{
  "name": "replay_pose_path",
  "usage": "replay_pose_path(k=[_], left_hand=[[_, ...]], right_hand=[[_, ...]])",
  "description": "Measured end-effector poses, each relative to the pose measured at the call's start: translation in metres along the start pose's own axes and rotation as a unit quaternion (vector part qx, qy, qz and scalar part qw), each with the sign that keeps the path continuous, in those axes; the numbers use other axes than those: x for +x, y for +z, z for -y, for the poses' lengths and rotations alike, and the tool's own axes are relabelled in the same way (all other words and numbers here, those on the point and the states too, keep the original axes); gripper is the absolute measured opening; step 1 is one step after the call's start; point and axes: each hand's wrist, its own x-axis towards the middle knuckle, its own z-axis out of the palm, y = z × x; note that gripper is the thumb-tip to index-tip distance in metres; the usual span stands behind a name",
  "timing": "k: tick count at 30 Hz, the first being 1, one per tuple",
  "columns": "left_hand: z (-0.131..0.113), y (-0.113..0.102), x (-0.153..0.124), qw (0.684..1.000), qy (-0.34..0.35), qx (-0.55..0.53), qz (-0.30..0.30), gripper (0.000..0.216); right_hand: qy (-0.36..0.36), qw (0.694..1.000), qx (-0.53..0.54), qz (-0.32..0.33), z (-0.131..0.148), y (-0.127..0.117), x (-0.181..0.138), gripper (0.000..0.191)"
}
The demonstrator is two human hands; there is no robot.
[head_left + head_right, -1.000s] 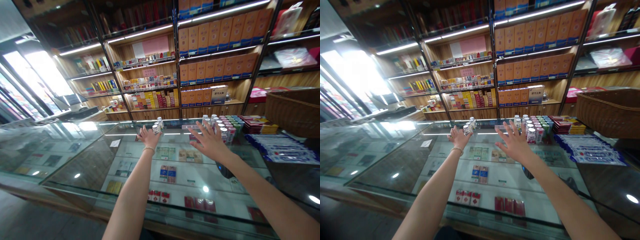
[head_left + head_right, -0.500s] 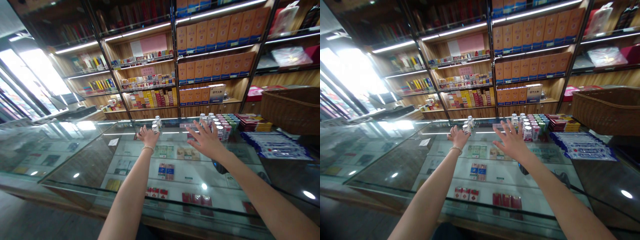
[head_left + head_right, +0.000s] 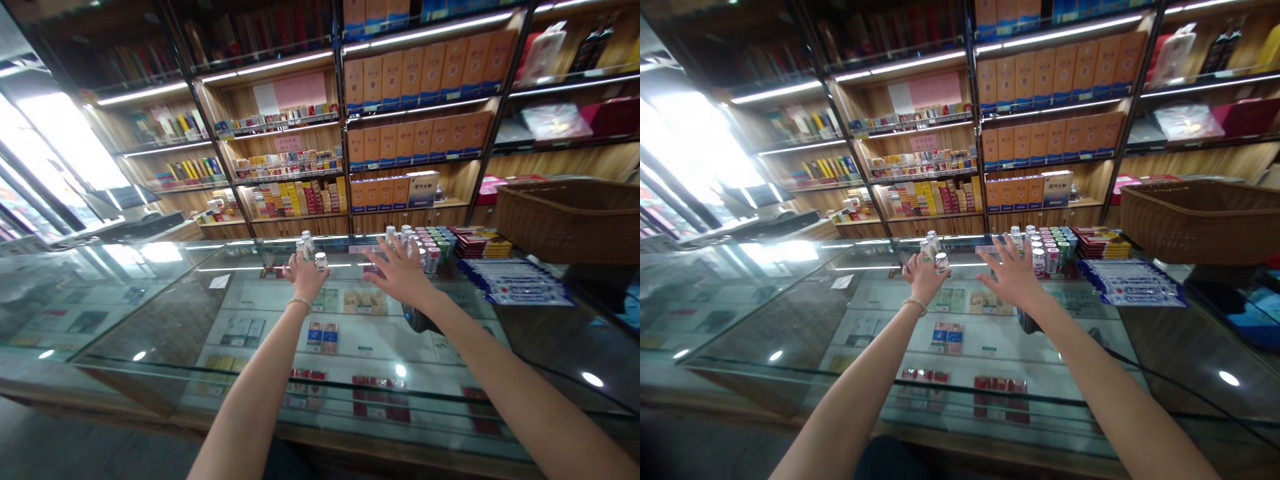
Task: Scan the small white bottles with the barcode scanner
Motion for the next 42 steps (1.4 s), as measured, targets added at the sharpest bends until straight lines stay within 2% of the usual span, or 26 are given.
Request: replay_pose_path(k=[9, 15, 27, 34, 38, 42], left_hand=[[-0.066, -0.013, -0.013, 0.993, 0.088, -0.077, -0.019, 0.032], [-0.098, -0.018, -0.03, 0.986, 0.13, -0.096, -0.039, 0.03], [-0.099, -0.028, -0.048, 0.979, 0.175, -0.098, -0.044, 0.027], [-0.106, -0.03, -0.059, 0.969, 0.226, -0.091, -0.029, 0.029], [-0.108, -0.028, -0.062, 0.963, 0.253, -0.087, -0.024, 0.03], [-0.109, -0.027, -0.064, 0.964, 0.247, -0.095, -0.018, 0.032]], right_hand=[[0.019, 0.999, -0.04, -0.009, -0.03, -0.02, -0.002, 0.053], [0.038, 0.998, -0.039, -0.023, -0.048, -0.017, -0.005, 0.05], [0.062, 0.996, 0.038, -0.042, -0.056, -0.013, -0.014, 0.044], [0.074, 0.992, 0.091, -0.043, -0.048, -0.01, -0.015, 0.049], [0.076, 0.99, 0.114, -0.034, -0.045, -0.012, -0.016, 0.041], [0.08, 0.987, 0.137, -0.037, -0.046, -0.012, -0.015, 0.038]])
